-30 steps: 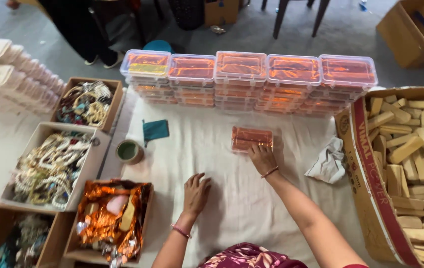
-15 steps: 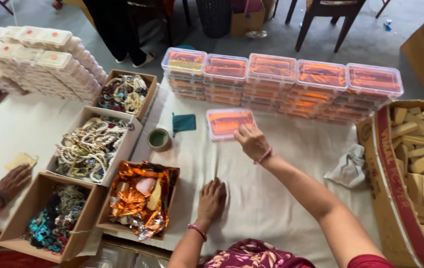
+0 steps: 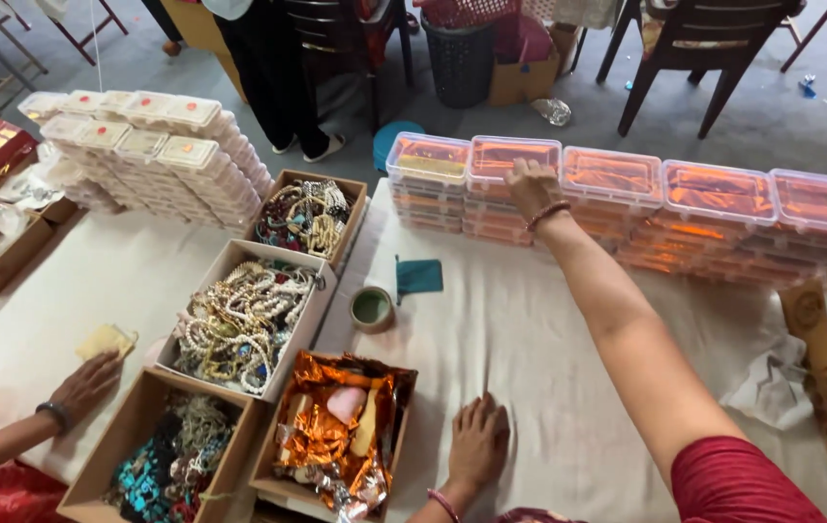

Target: The person wipes small rectangular wooden blocks with a white cloth. They then place the blocks onto a sheet of shiny, iridescent foil and fold the foil to wrap the blocks. The wrapped items are placed into a cardboard box.

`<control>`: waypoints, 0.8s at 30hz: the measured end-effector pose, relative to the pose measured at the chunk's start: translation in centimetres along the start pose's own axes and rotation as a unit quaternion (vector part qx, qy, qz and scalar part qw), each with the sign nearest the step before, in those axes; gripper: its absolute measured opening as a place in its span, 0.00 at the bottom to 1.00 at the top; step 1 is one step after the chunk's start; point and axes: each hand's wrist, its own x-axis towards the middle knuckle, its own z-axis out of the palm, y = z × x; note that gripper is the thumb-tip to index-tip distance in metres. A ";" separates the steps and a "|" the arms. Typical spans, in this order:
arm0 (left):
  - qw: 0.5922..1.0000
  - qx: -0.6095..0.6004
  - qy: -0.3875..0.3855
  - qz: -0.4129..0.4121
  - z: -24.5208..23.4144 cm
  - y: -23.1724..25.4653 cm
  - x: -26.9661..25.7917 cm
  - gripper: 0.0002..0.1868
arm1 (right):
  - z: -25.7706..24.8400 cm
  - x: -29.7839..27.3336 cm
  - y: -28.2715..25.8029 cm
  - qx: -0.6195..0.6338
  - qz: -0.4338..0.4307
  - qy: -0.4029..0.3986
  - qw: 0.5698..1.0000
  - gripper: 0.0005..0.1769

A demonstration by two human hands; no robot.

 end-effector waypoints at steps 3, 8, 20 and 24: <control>1.000 -0.014 0.002 0.004 0.6 -0.6 -0.5 0.22 | 1.8 0.2 -0.1 -0.032 0.003 0.002 0.999 0.04; 1.000 -0.025 0.000 0.000 0.3 -0.5 0.1 0.22 | 3.4 0.1 -0.7 -0.046 0.031 -0.004 0.998 0.05; 1.000 0.008 -0.021 0.000 0.6 -0.5 0.0 0.24 | -12.0 -12.7 -10.6 0.153 0.034 -0.262 0.952 0.43; 0.999 0.029 -0.002 0.016 2.1 -1.4 -0.4 0.24 | -14.5 -19.0 -7.7 0.138 0.095 -0.330 0.929 0.44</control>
